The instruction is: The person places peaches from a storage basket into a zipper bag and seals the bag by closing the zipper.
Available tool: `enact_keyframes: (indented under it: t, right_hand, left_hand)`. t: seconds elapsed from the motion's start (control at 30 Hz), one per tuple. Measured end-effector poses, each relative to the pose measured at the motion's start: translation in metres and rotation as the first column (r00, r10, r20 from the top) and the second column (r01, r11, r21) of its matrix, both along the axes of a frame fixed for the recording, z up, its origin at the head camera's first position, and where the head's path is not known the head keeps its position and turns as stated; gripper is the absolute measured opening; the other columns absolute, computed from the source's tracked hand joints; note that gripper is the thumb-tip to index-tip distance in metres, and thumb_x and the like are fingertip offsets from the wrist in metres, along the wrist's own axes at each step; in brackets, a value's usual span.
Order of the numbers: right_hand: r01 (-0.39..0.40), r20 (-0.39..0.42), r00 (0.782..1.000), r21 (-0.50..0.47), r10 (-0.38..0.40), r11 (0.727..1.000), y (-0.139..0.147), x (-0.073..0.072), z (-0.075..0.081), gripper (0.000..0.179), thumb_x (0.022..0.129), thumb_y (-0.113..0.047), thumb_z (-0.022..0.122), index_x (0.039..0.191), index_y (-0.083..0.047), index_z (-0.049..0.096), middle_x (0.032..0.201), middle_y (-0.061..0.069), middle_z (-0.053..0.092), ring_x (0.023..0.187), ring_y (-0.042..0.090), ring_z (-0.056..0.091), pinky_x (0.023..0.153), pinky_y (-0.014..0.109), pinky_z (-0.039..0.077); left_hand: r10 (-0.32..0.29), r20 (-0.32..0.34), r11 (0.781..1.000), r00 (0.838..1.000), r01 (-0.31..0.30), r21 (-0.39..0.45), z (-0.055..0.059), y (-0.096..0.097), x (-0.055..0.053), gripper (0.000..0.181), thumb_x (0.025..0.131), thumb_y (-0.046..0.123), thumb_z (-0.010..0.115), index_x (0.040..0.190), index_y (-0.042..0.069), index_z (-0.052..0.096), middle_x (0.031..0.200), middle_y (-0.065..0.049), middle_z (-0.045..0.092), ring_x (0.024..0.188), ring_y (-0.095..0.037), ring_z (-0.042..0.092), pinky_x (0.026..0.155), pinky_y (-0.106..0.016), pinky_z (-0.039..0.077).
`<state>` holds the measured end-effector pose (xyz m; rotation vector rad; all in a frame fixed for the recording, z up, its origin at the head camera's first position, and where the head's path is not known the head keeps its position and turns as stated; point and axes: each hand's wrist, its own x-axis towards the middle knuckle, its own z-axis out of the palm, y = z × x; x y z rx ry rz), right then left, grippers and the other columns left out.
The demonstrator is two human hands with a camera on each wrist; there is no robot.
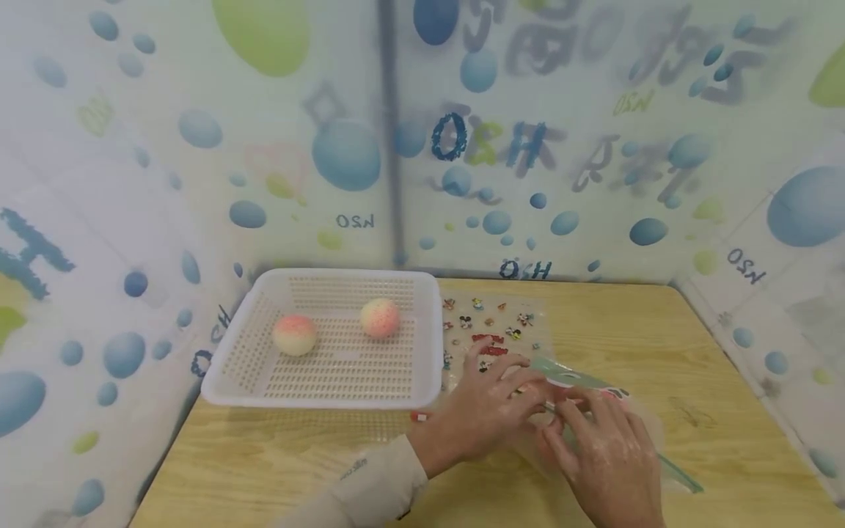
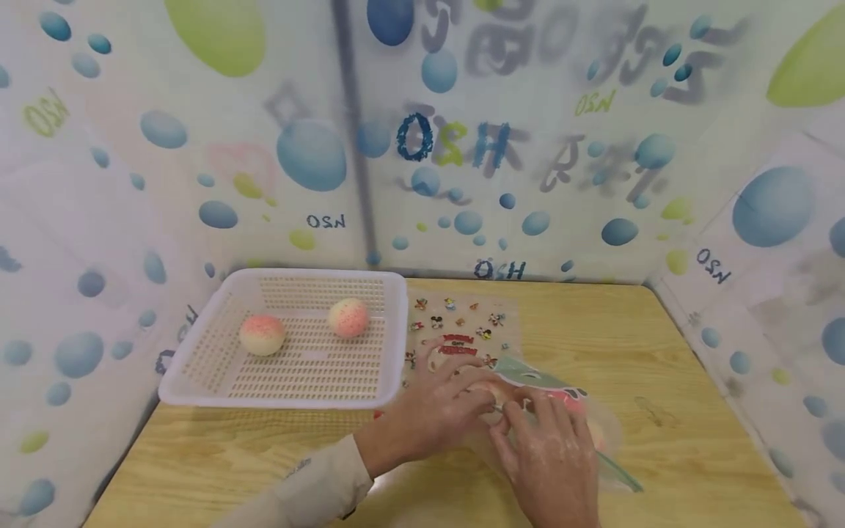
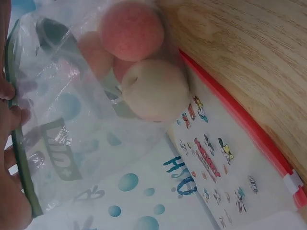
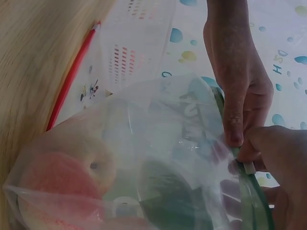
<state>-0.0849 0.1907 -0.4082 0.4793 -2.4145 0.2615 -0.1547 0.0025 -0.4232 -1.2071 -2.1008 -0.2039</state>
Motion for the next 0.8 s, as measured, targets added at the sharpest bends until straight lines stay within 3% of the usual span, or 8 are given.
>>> enact_keyframes:
  t: [0.1,0.3,0.43,0.8]
  right_hand:
    - [-0.004,-0.012,1.0,0.004,0.004,1.0,0.001,0.0,0.001,0.05,0.1,-0.041,0.034,0.084,-0.008,0.069,0.098,0.011,0.062,0.088,0.033,0.061,0.073,0.057,0.049]
    - [0.042,0.039,0.998,0.003,-0.042,0.999,0.004,0.003,0.002,0.071,0.104,-0.057,0.023,0.086,-0.008,0.07,0.101,0.011,0.062,0.091,0.033,0.06,0.074,0.059,0.048]
    - [0.06,0.048,0.997,0.013,-0.06,0.998,0.005,0.004,0.002,0.072,0.103,-0.057,0.021,0.085,-0.007,0.07,0.101,0.011,0.062,0.091,0.034,0.06,0.073,0.058,0.047]
    - [0.044,0.032,0.998,0.023,-0.045,0.999,0.01,0.003,0.002,0.037,0.091,-0.038,0.047,0.082,-0.009,0.068,0.101,0.011,0.063,0.086,0.033,0.06,0.071,0.056,0.047]
  left_hand:
    - [-0.003,0.048,1.0,0.999,0.003,0.019,0.0,0.0,-0.001,0.033,0.089,0.043,0.078,0.115,0.023,0.073,0.12,0.006,0.068,0.12,-0.02,0.057,0.111,-0.063,0.026]
    - [-0.024,0.141,1.0,0.99,0.022,0.019,0.0,0.0,-0.001,0.027,0.086,0.04,0.081,0.106,0.024,0.074,0.119,0.007,0.07,0.12,-0.018,0.056,0.115,-0.061,0.019]
    - [-0.02,0.162,1.0,0.987,0.019,0.011,-0.001,0.0,-0.001,0.026,0.085,0.04,0.082,0.104,0.024,0.073,0.116,0.007,0.071,0.119,-0.017,0.056,0.116,-0.06,0.019]
    - [0.0,0.147,1.0,0.989,0.001,-0.006,-0.001,0.0,-0.003,0.02,0.089,0.036,0.079,0.104,0.025,0.07,0.112,0.007,0.07,0.114,-0.017,0.059,0.114,-0.062,0.023]
